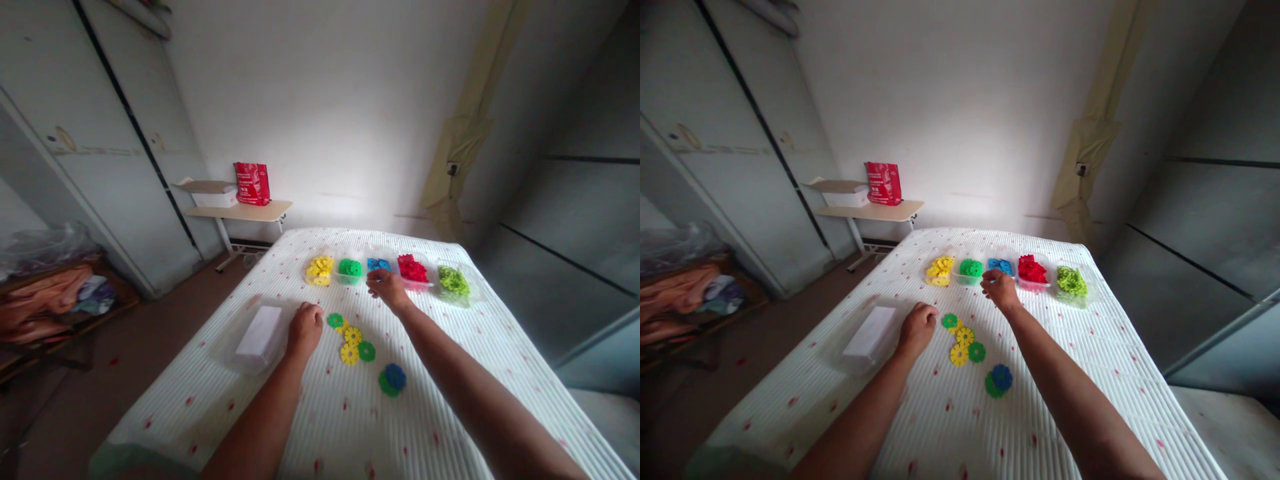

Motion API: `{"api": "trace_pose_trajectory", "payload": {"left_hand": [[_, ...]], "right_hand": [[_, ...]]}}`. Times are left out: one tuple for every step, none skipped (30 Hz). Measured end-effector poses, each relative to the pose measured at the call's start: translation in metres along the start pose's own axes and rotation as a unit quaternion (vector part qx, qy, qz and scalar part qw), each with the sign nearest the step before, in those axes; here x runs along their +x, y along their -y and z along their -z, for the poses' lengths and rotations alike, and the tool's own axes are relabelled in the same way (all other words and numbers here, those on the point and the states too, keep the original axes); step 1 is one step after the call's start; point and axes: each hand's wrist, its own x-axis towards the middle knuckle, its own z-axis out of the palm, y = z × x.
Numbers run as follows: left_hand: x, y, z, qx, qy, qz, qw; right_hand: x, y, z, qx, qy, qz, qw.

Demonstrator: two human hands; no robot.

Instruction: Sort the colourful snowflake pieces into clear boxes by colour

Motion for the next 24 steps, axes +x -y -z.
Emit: {"api": "trace_pose_trajectory", "payload": {"left_hand": [[0.0, 0.0, 0.0, 0.001, -0.002, 0.001, 1.0], [0.0, 0.0, 0.0, 0.002, -0.003, 0.002, 1.0], [-0.001, -0.003, 0.001, 0.002, -0.003, -0.001, 1.0], [-0.003, -0.007, 0.002, 0.001, -0.003, -0.009, 1.0], [-0.005, -0.013, 0.003, -0.002, -0.001, -0.026, 1.0], [-0.008, -0.021, 0.004, -0.009, 0.005, -0.051, 0.999], [-0.013, -0.031, 0.005, -0.019, 0.013, -0.085, 0.996], [-0.018, -0.043, 0.006, -0.032, 0.027, -0.123, 0.991], [-0.024, -0.055, 0.007, -0.046, 0.045, -0.166, 0.984], [-0.031, -0.068, 0.006, -0.061, 0.065, -0.211, 0.974], [-0.038, -0.079, 0.006, -0.071, 0.082, -0.248, 0.963], [-0.044, -0.089, 0.005, -0.074, 0.101, -0.277, 0.953], [-0.05, -0.097, 0.004, -0.07, 0.118, -0.3, 0.944], [-0.056, -0.103, 0.003, -0.058, 0.136, -0.318, 0.937], [-0.06, -0.106, 0.001, -0.042, 0.151, -0.329, 0.931], [-0.063, -0.108, 0.0, -0.024, 0.161, -0.336, 0.928], [-0.065, -0.108, -0.001, -0.007, 0.168, -0.34, 0.925], [-0.066, -0.108, -0.002, 0.008, 0.171, -0.341, 0.924], [-0.066, -0.108, -0.003, 0.019, 0.172, -0.341, 0.924], [-0.067, -0.107, -0.004, 0.028, 0.173, -0.34, 0.924], [-0.067, -0.107, -0.005, 0.034, 0.173, -0.338, 0.924], [-0.067, -0.107, -0.006, 0.039, 0.174, -0.337, 0.925], [-0.067, -0.107, -0.007, 0.043, 0.175, -0.336, 0.925], [-0.067, -0.107, -0.008, 0.046, 0.176, -0.336, 0.924]], "right_hand": [[-0.01, -0.008, 0.005, -0.018, 0.003, 0.006, 1.0], [-0.021, -0.017, 0.011, -0.04, 0.005, 0.013, 0.999], [-0.03, -0.026, 0.019, -0.068, 0.007, 0.024, 0.997], [-0.039, -0.035, 0.028, -0.122, 0.006, 0.044, 0.992], [-0.046, -0.045, 0.038, -0.175, -0.001, 0.068, 0.982], [-0.052, -0.053, 0.047, -0.218, -0.018, 0.084, 0.972], [-0.056, -0.061, 0.056, -0.243, -0.037, 0.089, 0.965], [-0.058, -0.067, 0.063, -0.252, -0.055, 0.081, 0.963], [-0.059, -0.071, 0.069, -0.252, -0.068, 0.069, 0.963], [-0.059, -0.075, 0.073, -0.244, -0.076, 0.056, 0.965], [-0.058, -0.076, 0.075, -0.235, -0.079, 0.046, 0.968], [-0.057, -0.077, 0.075, -0.229, -0.078, 0.041, 0.969], [-0.056, -0.077, 0.074, -0.226, -0.075, 0.041, 0.97], [-0.056, -0.077, 0.073, -0.226, -0.071, 0.041, 0.971], [-0.055, -0.077, 0.072, -0.228, -0.066, 0.043, 0.97], [-0.055, -0.077, 0.071, -0.233, -0.063, 0.045, 0.969], [-0.055, -0.077, 0.07, -0.238, -0.06, 0.048, 0.968], [-0.055, -0.077, 0.07, -0.242, -0.059, 0.05, 0.967], [-0.055, -0.077, 0.069, -0.245, -0.06, 0.051, 0.966], [-0.055, -0.077, 0.069, -0.248, -0.06, 0.051, 0.966], [-0.055, -0.077, 0.07, -0.249, -0.06, 0.05, 0.965], [-0.055, -0.077, 0.07, -0.25, -0.06, 0.048, 0.965], [-0.055, -0.076, 0.07, -0.249, -0.059, 0.048, 0.965], [-0.055, -0.076, 0.07, -0.248, -0.058, 0.048, 0.966]]}}
